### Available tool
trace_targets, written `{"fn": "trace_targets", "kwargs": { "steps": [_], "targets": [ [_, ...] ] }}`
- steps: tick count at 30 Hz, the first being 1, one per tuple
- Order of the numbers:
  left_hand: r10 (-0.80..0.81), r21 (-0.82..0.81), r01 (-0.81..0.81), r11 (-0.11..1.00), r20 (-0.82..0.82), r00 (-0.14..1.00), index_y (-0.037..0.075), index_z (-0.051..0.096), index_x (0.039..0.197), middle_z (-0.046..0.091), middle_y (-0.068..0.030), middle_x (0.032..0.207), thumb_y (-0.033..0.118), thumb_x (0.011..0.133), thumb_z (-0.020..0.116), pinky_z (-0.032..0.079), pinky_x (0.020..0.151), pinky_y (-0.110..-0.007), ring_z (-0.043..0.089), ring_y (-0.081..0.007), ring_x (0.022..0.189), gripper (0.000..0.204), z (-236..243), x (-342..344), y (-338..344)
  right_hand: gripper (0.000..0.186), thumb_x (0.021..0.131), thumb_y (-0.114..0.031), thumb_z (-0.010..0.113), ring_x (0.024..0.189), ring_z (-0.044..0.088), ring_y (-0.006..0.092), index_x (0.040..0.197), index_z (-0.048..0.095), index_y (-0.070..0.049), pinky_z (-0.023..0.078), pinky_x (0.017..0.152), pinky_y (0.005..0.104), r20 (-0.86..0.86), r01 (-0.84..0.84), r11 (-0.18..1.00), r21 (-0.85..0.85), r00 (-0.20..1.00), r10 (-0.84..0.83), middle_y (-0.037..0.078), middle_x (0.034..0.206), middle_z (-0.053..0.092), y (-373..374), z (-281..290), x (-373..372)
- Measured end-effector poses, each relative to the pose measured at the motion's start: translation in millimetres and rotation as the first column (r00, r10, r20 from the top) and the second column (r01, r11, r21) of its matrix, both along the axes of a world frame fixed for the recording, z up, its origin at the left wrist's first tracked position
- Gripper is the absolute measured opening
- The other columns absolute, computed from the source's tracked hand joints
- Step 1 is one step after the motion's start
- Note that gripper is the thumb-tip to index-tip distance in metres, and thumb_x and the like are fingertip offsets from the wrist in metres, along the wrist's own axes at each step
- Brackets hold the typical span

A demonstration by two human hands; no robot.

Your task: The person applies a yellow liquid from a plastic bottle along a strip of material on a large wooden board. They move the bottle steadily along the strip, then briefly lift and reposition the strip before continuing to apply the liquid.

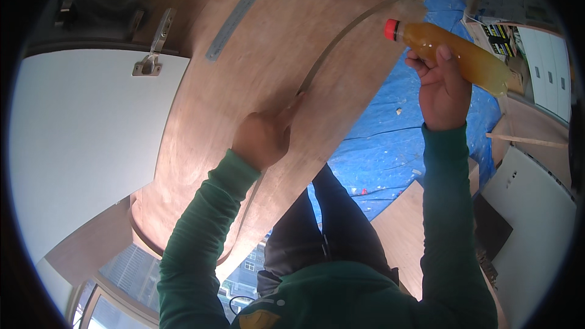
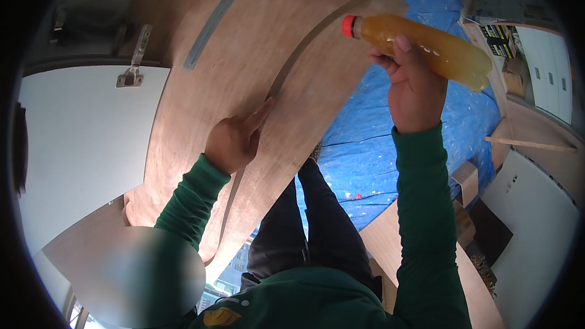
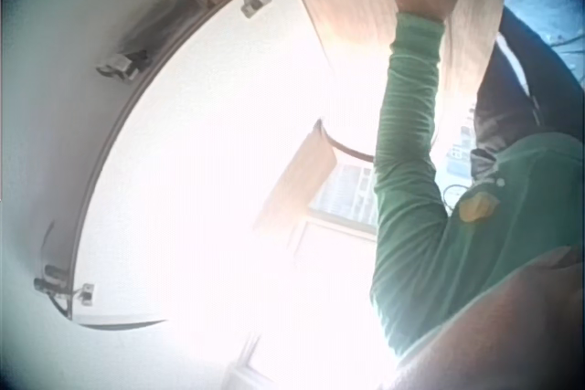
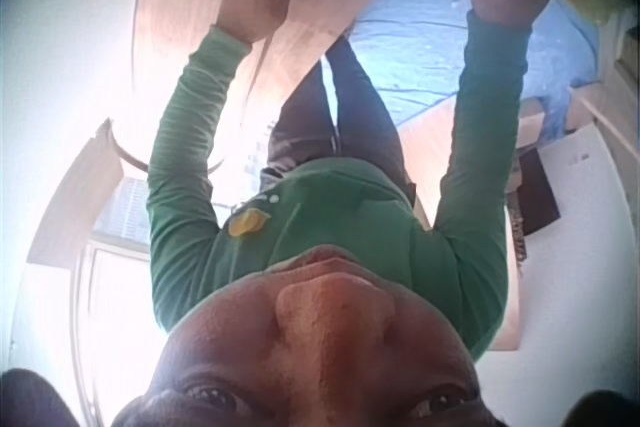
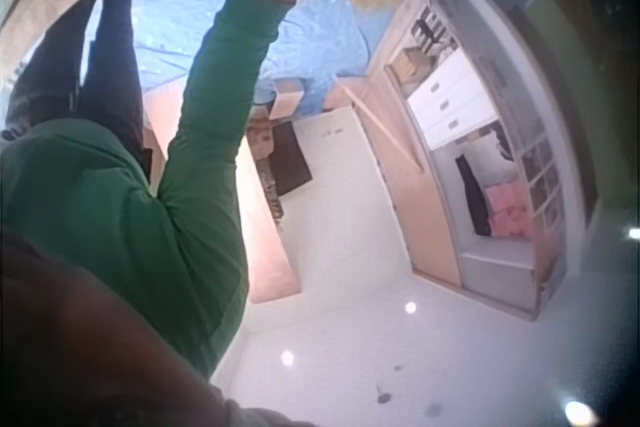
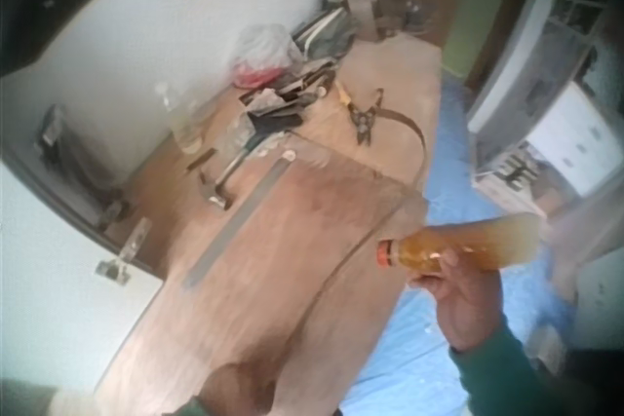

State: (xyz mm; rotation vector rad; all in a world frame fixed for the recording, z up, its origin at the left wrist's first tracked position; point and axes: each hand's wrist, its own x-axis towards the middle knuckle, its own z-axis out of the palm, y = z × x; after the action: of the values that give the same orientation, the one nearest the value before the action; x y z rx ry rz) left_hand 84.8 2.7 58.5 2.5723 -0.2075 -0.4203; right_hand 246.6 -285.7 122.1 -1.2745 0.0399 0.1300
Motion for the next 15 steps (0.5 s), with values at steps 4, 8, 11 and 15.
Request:
{"fn": "trace_targets", "kwargs": {
  "steps": [4,8,11,15],
  "targets": [
    [0.054,-0.071,-0.028,0.997,0.397,0.916,0.012,0.07,0.144,0.069,-0.011,0.106,-0.002,0.088,0.073,0.059,0.081,-0.043,0.07,-0.0308,0.095,0.058,-29,3,6,0.029,0.104,-0.017,0.072,0.099,0.076,0.0256,0.125,0.066,0.001,0.063,0.086,0.0409,0.001,-0.011,1.0,0.012,1.0,0.011,0.016,0.115,0.075,2,-3,-1],
    [0.095,-0.037,-0.088,0.995,0.353,0.931,0.013,0.075,0.137,0.064,-0.0079,0.106,-0.002,0.084,0.075,0.051,0.094,-0.045,0.062,-0.0311,0.105,0.055,-29,17,4,0.029,0.103,-0.015,0.073,0.096,0.077,0.026,0.126,0.066,0.002,0.063,0.084,0.0409,-0.009,-0.007,1.0,0.002,1.0,0.007,0.016,0.114,0.075,0,-12,1],
    [0.087,-0.045,-0.075,0.996,0.397,0.914,0.014,0.079,0.132,0.063,-0.0083,0.107,-0.002,0.084,0.075,0.047,0.097,-0.047,0.058,-0.0309,0.105,0.051,-39,16,7,0.03,0.103,-0.015,0.074,0.095,0.077,0.0261,0.126,0.065,0.002,0.064,0.082,0.0405,-0.004,-0.002,0.999,-0.032,1.0,0.002,0.016,0.113,0.075,3,-10,4],
    [0.103,-0.107,-0.057,0.993,0.503,0.858,0.011,0.082,0.125,0.066,-0.0083,0.117,0.003,0.082,0.077,0.045,0.104,-0.05,0.059,-0.0313,0.116,0.044,-44,5,13,0.033,0.102,-0.016,0.076,0.094,0.077,0.0252,0.127,0.064,0.002,0.064,0.079,0.0392,0.009,-0.009,0.992,-0.128,1.0,0.01,0.016,0.112,0.075,8,-11,8]
  ]
}}
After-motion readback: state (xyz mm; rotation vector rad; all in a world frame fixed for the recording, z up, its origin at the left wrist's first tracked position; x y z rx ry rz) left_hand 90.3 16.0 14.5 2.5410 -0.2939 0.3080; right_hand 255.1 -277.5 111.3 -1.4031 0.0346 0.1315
